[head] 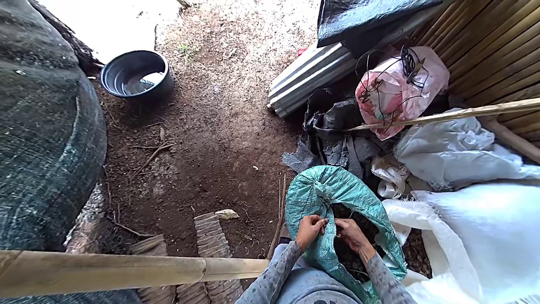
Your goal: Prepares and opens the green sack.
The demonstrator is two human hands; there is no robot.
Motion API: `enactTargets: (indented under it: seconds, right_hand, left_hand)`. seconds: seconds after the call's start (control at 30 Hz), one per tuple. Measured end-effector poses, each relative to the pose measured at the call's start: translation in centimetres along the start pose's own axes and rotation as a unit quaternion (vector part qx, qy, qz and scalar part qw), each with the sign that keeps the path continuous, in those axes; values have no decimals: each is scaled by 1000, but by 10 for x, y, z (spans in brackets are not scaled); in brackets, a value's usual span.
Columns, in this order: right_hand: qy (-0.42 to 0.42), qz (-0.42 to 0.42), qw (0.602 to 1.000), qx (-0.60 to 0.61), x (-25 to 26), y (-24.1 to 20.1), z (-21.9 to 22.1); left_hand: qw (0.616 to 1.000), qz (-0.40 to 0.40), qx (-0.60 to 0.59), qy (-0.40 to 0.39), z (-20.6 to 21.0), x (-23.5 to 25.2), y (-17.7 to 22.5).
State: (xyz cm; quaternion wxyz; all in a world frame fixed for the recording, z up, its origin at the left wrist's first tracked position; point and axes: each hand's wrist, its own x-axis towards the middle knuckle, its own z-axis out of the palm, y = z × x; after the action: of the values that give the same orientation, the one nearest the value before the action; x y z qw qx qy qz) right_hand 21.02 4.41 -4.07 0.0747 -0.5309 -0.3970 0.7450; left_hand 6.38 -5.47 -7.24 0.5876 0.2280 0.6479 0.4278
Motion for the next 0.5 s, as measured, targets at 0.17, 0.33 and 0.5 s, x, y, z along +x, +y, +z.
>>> enactTargets:
  seconds: [0.17,0.33,0.5]
  right_hand:
    - [15,-32,994,-104,9,-1,2]
    - [41,-35,994,-91,12,-3,8]
    - [29,-5,996,-87,16,-8,3]
  left_hand:
    - [998,-56,30,5,2,2,10]
    - [991,-65,-97,71,18,-6,12]
    - [996,-19,-20,85,15,-2,9]
